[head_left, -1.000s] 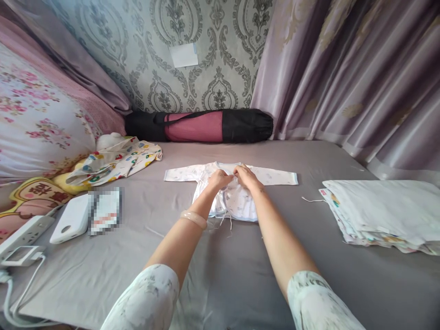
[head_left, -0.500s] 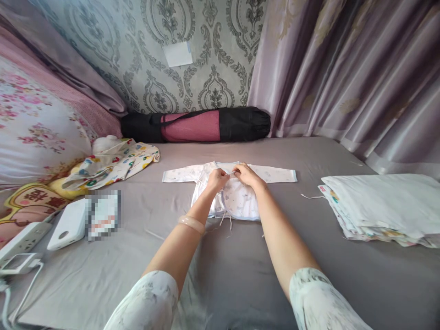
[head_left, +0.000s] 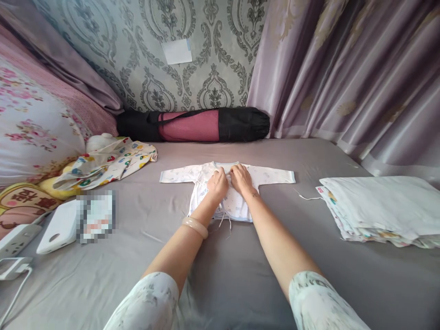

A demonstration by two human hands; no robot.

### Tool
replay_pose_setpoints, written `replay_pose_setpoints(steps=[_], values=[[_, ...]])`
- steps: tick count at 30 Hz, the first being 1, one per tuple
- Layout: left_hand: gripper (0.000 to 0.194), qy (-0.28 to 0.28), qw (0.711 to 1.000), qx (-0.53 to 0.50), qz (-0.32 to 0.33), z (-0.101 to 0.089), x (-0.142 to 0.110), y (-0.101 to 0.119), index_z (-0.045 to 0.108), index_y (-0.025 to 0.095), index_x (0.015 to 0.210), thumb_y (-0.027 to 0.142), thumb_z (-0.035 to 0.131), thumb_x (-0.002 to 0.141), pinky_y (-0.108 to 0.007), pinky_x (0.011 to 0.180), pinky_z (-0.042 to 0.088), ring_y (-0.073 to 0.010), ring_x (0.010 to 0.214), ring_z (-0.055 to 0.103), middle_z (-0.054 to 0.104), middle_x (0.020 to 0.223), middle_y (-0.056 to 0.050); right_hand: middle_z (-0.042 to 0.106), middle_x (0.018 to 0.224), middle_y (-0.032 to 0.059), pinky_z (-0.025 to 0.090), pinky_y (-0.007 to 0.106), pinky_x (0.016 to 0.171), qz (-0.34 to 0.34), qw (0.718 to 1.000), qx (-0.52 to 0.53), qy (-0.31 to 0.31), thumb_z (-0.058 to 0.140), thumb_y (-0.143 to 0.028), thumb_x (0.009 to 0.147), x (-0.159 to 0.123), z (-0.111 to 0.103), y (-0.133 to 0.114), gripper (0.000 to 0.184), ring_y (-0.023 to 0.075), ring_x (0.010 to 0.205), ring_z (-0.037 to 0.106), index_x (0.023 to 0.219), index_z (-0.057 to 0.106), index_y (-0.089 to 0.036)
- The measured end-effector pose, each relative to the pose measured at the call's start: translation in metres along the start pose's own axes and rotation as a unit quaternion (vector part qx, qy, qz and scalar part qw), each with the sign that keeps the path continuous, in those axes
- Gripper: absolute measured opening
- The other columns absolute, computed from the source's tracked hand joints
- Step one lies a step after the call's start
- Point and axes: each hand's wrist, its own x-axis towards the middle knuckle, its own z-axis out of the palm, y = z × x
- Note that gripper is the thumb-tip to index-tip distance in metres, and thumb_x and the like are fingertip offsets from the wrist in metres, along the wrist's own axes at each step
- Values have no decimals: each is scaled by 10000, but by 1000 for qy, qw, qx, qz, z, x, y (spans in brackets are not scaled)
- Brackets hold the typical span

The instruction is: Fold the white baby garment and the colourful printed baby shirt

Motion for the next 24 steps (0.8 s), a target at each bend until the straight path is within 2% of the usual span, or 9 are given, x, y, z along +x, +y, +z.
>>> replay_pose_setpoints(steps=[4,7,9,12,15,18,21,24], values=[[307,20,996,72,39,-2,-3,5,528,140,1171,135,336,932,-356,871,434,-290,1138,535,553,1221,-178,613,1194,118,383,329,959,-11,1000,4,-20,460,-260,938,2,-7,3,266,261,1144,501,1109,652,-190],[301,37,989,104,96,-5,-5,3,552,134,1153,114,374,911,-394,920,413,-299,1158,500,553,1233,-169,672,1154,74,412,272,914,-27,993,65,-97,447,-226,938,10,-24,14,287,221,1092,574,1099,683,-205],[289,37,981,106,157,-6,-8,0,566,141,1150,154,374,933,-409,968,395,-290,1190,484,563,1254,-150,703,1107,54,430,250,877,-13,989,86,-124,421,-202,943,14,-37,23,311,205,1057,612,1091,695,-217],[360,21,968,98,229,0,-14,-5,566,136,1206,303,331,990,-436,1108,290,-284,1338,384,519,1380,-131,696,1136,91,432,265,892,42,993,27,-105,390,-146,936,14,-45,31,352,219,1083,616,1137,675,-193],[518,4,971,96,220,13,-20,-13,478,103,1354,434,310,993,-462,1172,193,-303,1432,262,387,1511,-142,617,1286,135,373,276,1006,24,993,-25,-116,360,-131,945,8,-36,26,386,211,1220,535,1237,613,-143],[634,-12,978,92,189,23,-24,-19,346,71,1464,484,286,987,-452,1182,188,-296,1451,228,273,1564,-167,402,1497,164,217,344,1145,5,991,-61,-119,320,-247,991,3,-18,17,469,231,1402,318,1401,456,-65],[691,-21,983,88,163,27,-25,-20,276,48,1499,505,260,982,-467,1187,173,-285,1462,199,220,1575,-180,235,1580,142,108,406,1184,22,988,-80,-130,228,-358,1013,2,-6,12,575,236,1461,167,1500,288,-57],[693,-10,984,87,155,29,-27,-19,263,67,1510,509,245,976,-527,1179,157,-296,1464,190,220,1575,-170,180,1599,103,89,436,1186,35,984,-90,-148,171,-419,1010,8,-2,13,611,237,1470,130,1527,237,-101]])
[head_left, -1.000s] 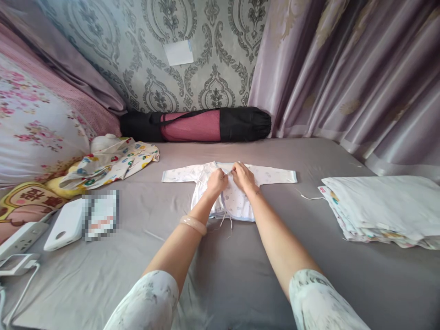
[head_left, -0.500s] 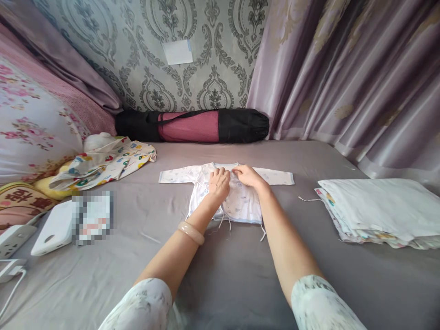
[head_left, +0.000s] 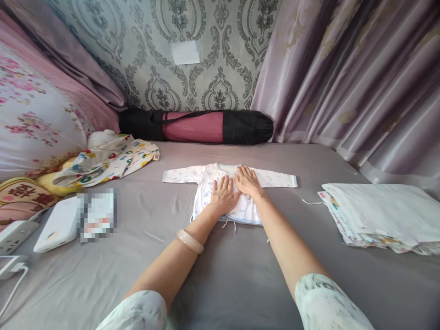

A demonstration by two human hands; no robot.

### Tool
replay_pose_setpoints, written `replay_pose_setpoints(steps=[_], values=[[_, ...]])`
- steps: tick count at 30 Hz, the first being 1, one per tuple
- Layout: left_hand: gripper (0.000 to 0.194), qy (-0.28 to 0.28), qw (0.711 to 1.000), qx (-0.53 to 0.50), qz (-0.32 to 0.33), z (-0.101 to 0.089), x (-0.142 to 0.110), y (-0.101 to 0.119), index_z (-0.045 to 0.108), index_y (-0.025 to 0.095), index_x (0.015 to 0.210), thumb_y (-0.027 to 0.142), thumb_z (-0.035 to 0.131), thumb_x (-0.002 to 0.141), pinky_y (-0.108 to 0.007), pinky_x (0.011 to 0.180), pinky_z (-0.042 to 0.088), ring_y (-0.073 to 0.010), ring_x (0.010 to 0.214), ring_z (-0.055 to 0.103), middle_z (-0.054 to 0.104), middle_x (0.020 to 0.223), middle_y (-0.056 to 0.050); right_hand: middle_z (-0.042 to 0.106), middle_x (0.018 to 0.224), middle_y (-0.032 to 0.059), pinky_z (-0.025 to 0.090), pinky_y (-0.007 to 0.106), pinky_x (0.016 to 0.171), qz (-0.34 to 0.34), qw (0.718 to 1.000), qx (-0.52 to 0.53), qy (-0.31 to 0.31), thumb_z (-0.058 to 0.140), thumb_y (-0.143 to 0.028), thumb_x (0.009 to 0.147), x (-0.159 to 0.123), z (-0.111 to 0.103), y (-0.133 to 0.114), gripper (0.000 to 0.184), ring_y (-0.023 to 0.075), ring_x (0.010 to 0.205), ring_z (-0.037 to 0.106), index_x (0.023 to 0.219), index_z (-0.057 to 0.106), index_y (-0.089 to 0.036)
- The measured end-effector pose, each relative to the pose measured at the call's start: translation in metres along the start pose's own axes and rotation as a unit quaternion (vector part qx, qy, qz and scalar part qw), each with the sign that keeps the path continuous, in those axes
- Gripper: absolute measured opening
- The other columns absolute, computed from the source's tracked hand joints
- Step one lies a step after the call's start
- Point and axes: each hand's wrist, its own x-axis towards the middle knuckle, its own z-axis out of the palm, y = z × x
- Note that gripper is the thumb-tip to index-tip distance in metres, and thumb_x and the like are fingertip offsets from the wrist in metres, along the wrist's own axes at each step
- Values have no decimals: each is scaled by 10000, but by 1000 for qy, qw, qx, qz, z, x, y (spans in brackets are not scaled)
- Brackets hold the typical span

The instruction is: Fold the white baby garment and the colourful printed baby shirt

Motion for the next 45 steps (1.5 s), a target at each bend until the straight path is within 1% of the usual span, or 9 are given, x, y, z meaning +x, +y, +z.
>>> replay_pose_setpoints(steps=[6,14,18,22,27,34,38,42,45], values=[[698,12,1000,-7,5,3,0,1,271,55,1505,504,242,970,-575,1165,151,-318,1462,183,210,1578,-175,198,1593,107,80,483,1181,24,999,-6,21,157,-445,998,16,2,1,637,231,1468,129,1522,246,-93],[752,-79,995,-49,27,-22,-16,-4,196,40,1517,549,240,965,-576,1160,134,-328,1476,96,122,1594,-190,164,1599,124,74,520,1173,24,1000,-10,-8,183,-422,991,17,-7,0,633,260,1471,116,1526,228,-86],[747,-38,999,-12,2,-31,-46,-13,262,46,1500,557,284,955,-594,1150,131,-355,1466,132,190,1573,-219,155,1603,109,20,487,1184,-77,997,-16,7,173,-357,989,9,-15,-30,601,227,1478,83,1529,227,-97],[775,-40,998,11,-44,-30,-65,-25,291,39,1492,590,286,946,-590,1146,163,-365,1458,163,238,1550,-244,183,1600,82,32,426,1194,-186,982,6,-43,163,-383,992,8,-10,-70,609,195,1477,89,1529,234,-106],[833,-55,997,4,-50,-24,-70,-29,198,12,1515,622,214,949,-568,1168,129,-347,1471,86,147,1577,-217,184,1600,86,62,417,1193,-187,981,3,-52,167,-395,998,28,-1,-90,611,209,1472,125,1529,231,-99],[840,-52,997,-32,-48,-23,-69,-30,222,10,1505,627,288,939,-557,1174,112,-340,1474,84,167,1577,-215,205,1593,94,86,423,1191,-164,986,27,4,198,-388,1004,38,14,-88,593,209,1469,142,1514,273,-95],[564,25,988,-119,-94,-31,-64,-44,431,132,1405,482,268,994,-414,1133,291,-252,1390,367,448,1470,-146,333,1548,95,193,348,1169,-161,978,133,4,200,-334,1004,42,0,-83,546,175,1425,281,1476,358,-109],[373,143,964,-148,-166,-39,-64,-69,611,163,1174,342,351,976,-322,977,422,-225,1143,573,627,1223,-127,497,1440,87,363,307,1069,-89,958,259,82,186,-305,1007,31,-24,-54,512,166,1306,463,1421,443,-149],[290,97,964,-123,-213,-44,-69,-85,649,156,1062,322,459,919,-326,895,442,-242,1020,611,682,1053,-117,656,1225,103,459,301,937,-48,954,271,115,331,-298,971,-3,-35,-16,424,192,1098,611,1270,589,-143]])
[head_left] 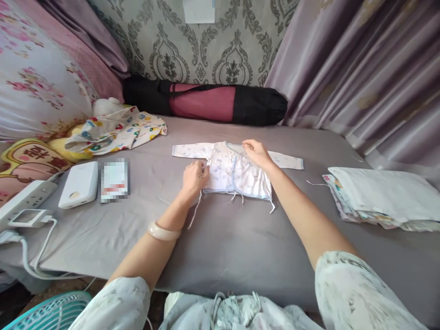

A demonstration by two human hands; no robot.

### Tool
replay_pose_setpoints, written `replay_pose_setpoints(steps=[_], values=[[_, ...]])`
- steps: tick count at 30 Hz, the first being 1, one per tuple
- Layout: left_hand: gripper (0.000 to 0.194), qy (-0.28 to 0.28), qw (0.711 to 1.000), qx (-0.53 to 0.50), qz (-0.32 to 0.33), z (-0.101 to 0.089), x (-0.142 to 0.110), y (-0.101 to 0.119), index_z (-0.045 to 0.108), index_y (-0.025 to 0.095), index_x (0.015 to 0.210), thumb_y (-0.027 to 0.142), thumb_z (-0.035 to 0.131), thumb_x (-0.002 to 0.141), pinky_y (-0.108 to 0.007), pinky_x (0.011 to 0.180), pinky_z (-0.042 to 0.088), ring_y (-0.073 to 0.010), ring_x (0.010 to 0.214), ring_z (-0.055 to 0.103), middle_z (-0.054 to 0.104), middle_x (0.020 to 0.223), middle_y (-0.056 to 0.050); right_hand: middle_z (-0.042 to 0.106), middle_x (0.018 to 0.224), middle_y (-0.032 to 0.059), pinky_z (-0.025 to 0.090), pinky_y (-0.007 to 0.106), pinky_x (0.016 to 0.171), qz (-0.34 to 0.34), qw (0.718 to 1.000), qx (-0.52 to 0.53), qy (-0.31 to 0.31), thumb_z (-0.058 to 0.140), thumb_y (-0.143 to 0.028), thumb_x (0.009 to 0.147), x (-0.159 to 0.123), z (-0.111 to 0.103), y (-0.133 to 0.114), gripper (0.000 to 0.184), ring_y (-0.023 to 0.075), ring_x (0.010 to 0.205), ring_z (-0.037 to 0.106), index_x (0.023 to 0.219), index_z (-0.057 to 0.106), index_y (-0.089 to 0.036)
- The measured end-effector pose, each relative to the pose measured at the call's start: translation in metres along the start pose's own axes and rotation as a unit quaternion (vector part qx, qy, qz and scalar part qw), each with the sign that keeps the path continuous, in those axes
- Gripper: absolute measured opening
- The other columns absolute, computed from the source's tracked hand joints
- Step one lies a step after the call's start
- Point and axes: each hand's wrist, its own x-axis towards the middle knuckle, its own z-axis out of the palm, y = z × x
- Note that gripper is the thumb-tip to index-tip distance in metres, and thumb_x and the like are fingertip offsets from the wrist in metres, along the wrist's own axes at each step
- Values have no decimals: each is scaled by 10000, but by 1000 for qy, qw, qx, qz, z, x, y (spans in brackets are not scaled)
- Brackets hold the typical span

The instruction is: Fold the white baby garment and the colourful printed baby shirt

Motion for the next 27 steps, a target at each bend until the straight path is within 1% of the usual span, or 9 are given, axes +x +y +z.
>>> replay_pose_setpoints(steps=[2,5,8,11,15,18,20,22,27], values=[[276,-40,999,18,-14,-6,0,-5,654,153,1028,322,474,905,-313,842,447,-248,988,621,694,1016,-119,716,1038,99,486,283,824,51,998,-32,17,390,-308,941,-30,-22,16,373,190,922,655,1103,679,-136],[288,-81,996,34,-27,-15,-3,-6,659,149,992,348,475,897,-309,783,447,-268,980,629,696,1035,-139,713,780,77,452,239,653,140,985,-96,8,459,-331,892,-76,-46,35,332,172,714,637,881,722,-129],[280,-112,993,35,-31,-23,-9,-5,668,155,937,366,494,875,-287,749,440,-257,944,642,711,981,-126,641,594,44,374,221,551,195,971,-132,-36,486,-362,863,-111,-54,42,346,148,588,580,716,704,-137],[272,-144,989,-6,-37,-28,-18,-4,669,166,869,383,505,850,-261,702,431,-222,829,656,722,802,-75,560,508,18,316,218,513,205,965,-152,-59,492,-416,849,-133,-52,38,387,137,553,539,611,659,-160],[293,-192,971,-120,-73,-27,-28,-5,638,167,802,441,537,802,-238,578,408,-172,596,605,680,596,-27,459,466,-4,280,227,493,208,960,-161,-92,477,-476,841,-148,-48,23,438,136,524,481,516,587,-204],[340,-233,941,-226,-94,-24,-31,-8,601,158,727,496,574,757,-217,464,337,-103,429,458,654,565,-23,398,469,-27,262,228,484,216,957,-159,-111,482,-489,830,-153,-50,15,433,118,489,408,505,556,-214],[363,-243,928,-266,-100,-22,-31,-13,586,153,683,512,605,724,-206,429,287,-72,394,384,629,552,-18,356,476,-40,248,228,480,209,959,-157,-111,491,-496,819,-155,-52,14,430,105,476,357,499,530,-213],[366,-233,931,-264,-99,-21,-29,-18,584,154,660,515,634,694,-200,422,270,-64,393,371,602,532,-4,324,479,-48,235,229,477,201,962,-153,-108,495,-492,809,-156,-53,15,426,99,476,323,489,499,-210],[323,-197,963,-167,-79,-19,-25,-27,606,175,635,493,642,679,-210,442,289,-99,431,441,575,494,15,302,474,-61,223,234,481,207,963,-135,-105,518,-472,781,-158,-55,22,394,97,497,315,493,465,-209]])
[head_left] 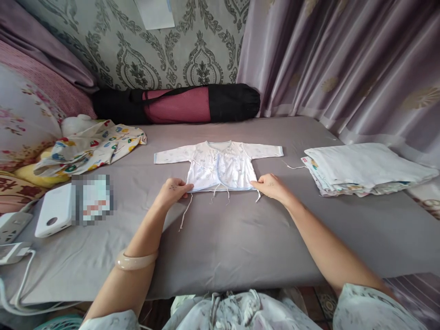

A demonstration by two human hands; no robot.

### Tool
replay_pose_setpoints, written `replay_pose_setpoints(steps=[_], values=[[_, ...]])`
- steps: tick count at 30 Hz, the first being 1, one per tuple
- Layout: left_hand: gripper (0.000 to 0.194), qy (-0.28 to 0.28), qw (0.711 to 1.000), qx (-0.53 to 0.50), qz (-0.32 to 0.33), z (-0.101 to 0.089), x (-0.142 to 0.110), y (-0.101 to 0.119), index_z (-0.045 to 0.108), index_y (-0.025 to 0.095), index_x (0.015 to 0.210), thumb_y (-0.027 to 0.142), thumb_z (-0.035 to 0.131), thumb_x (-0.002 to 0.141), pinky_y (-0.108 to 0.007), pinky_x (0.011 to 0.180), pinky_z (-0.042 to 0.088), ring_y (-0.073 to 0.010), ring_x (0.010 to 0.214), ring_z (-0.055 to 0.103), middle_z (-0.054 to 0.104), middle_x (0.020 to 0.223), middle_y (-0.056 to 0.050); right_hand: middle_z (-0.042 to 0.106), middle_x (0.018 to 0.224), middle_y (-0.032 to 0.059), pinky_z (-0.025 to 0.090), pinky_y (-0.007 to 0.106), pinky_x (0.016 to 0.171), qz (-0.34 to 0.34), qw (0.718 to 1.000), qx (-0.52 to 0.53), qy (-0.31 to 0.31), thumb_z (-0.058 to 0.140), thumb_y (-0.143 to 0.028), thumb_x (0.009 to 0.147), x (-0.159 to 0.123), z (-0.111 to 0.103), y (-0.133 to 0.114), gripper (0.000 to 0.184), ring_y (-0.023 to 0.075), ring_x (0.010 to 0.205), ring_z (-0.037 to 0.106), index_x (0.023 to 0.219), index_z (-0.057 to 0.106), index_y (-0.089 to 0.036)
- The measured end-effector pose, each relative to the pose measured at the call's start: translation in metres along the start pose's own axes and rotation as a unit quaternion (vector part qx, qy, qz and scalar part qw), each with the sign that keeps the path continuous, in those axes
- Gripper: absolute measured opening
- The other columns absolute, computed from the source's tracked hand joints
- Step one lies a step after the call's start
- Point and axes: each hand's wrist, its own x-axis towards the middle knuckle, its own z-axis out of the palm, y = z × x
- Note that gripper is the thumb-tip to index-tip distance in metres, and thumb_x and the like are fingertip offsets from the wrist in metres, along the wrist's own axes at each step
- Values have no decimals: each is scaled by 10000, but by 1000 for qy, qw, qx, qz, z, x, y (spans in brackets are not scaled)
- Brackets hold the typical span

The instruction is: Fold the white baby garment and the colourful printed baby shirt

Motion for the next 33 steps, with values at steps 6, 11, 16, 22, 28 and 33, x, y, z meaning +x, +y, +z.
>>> replay_pose_setpoints(steps=[6,11,16,22,28,33], values=[[289,1,996,90,8,-3,-6,7,605,193,669,473,604,741,-238,538,362,-165,574,573,623,556,-7,374,479,-46,234,244,483,-3,1000,-15,3,505,-462,803,-3,0,-1,386,104,492,377,515,495,-206],[287,107,965,232,56,-1,-13,14,606,204,914,469,583,805,-284,658,415,-246,840,628,688,865,-71,620,684,34,351,253,577,-21,996,-59,63,449,-491,892,-5,-5,0,371,173,660,563,735,637,-213],[176,68,945,243,210,16,-7,47,620,208,883,310,477,895,-276,747,417,-215,894,628,676,936,-74,571,1298,142,375,319,982,-192,969,-88,125,302,-277,963,21,-2,-19,406,243,1191,512,1261,547,-150],[416,54,980,150,123,50,1,87,637,184,756,542,468,883,-282,685,412,-219,786,629,675,759,-73,173,1596,154,117,387,1181,-189,976,-106,39,218,-396,994,79,19,-57,627,256,1471,111,1509,228,-39],[250,53,985,115,115,69,3,74,663,177,729,385,555,817,-272,671,414,-200,774,620,678,744,-55,142,1601,153,58,372,1189,-145,980,-134,25,165,-487,988,108,31,-57,697,240,1476,85,1520,212,-39],[196,40,989,81,117,67,6,69,671,165,708,299,546,779,-257,636,402,-172,710,595,650,683,-29,130,1604,137,34,406,1192,-180,975,-130,24,150,-506,980,100,34,-52,716,233,1478,73,1526,204,-47]])
